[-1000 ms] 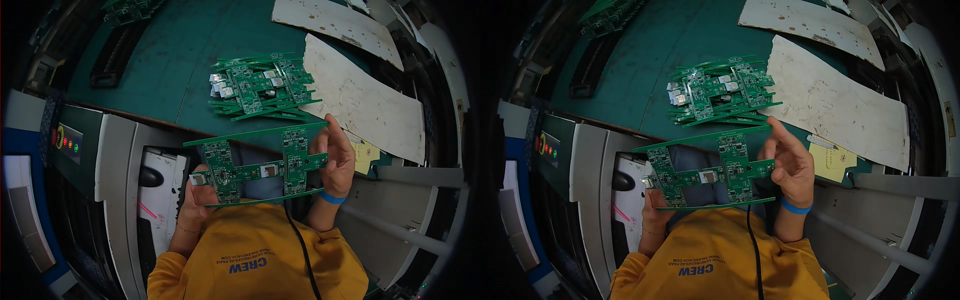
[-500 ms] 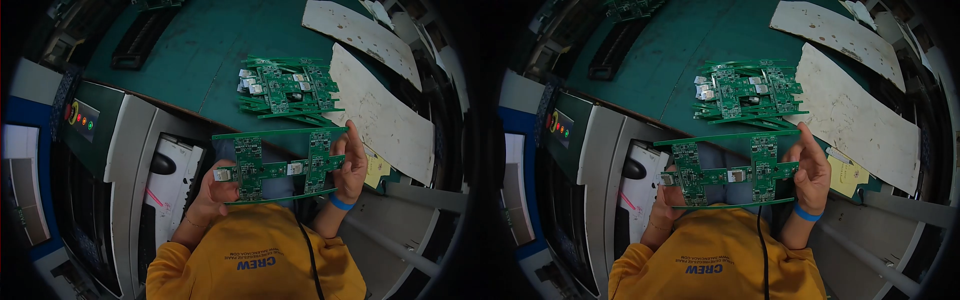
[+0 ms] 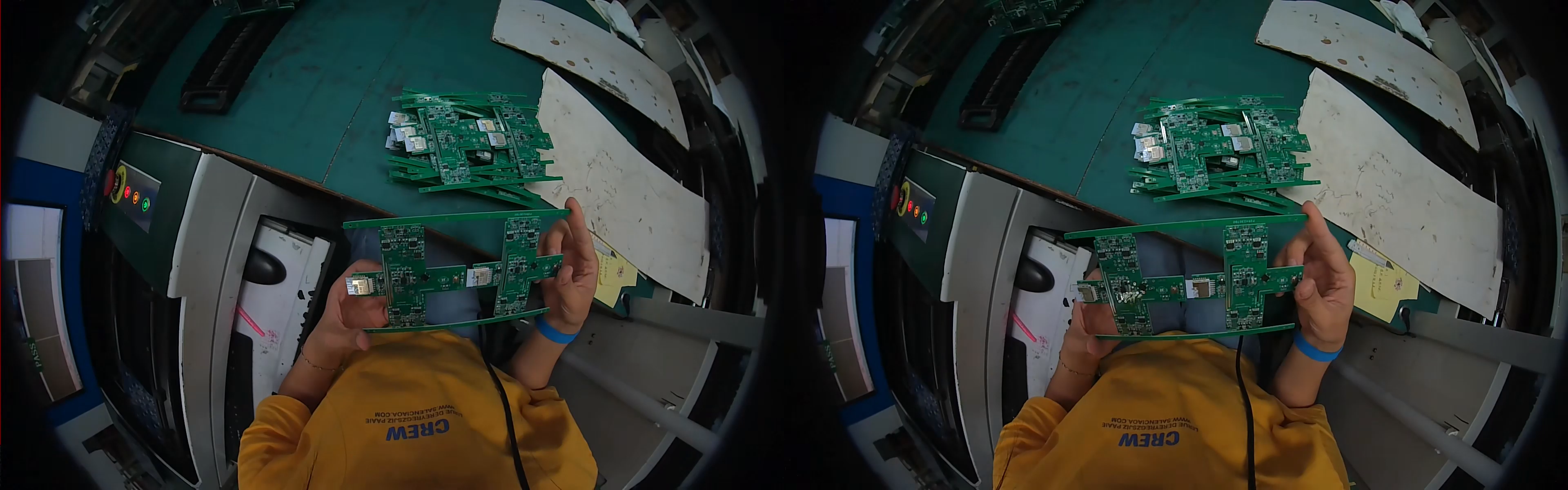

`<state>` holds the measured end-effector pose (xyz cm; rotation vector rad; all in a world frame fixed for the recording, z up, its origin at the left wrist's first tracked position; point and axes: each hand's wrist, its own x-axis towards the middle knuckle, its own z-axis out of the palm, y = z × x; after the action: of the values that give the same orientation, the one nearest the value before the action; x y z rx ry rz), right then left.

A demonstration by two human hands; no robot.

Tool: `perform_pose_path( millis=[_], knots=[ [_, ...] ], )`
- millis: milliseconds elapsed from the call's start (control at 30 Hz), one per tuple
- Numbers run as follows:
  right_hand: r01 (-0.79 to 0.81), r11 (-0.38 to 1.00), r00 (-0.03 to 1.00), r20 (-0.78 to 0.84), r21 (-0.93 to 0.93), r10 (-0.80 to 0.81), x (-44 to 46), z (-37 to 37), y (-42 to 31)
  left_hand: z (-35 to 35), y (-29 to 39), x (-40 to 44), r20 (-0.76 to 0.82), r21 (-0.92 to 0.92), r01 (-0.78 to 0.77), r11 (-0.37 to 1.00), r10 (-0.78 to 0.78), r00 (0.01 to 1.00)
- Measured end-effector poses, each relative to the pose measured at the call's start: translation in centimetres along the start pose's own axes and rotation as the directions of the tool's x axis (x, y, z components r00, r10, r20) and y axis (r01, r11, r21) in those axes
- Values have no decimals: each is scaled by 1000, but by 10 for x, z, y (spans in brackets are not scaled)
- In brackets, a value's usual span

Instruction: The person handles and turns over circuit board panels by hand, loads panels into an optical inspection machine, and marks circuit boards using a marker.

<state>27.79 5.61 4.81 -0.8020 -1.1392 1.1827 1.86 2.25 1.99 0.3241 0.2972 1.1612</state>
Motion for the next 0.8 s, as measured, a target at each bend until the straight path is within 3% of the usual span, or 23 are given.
perform_pose_path(
  millis=[333, 800],
  knots=[
    [-1, 999, 1000, 19, 46, 0, 0, 2, -1, -10, -2, -3, -32, 44, 8, 999, -7, 999],
    [-9, 996, 998, 59, 90, 4, 0, 4, -5, -26, -5, -4, 1, -27, 58, 998, -58, 998]
  ],
)
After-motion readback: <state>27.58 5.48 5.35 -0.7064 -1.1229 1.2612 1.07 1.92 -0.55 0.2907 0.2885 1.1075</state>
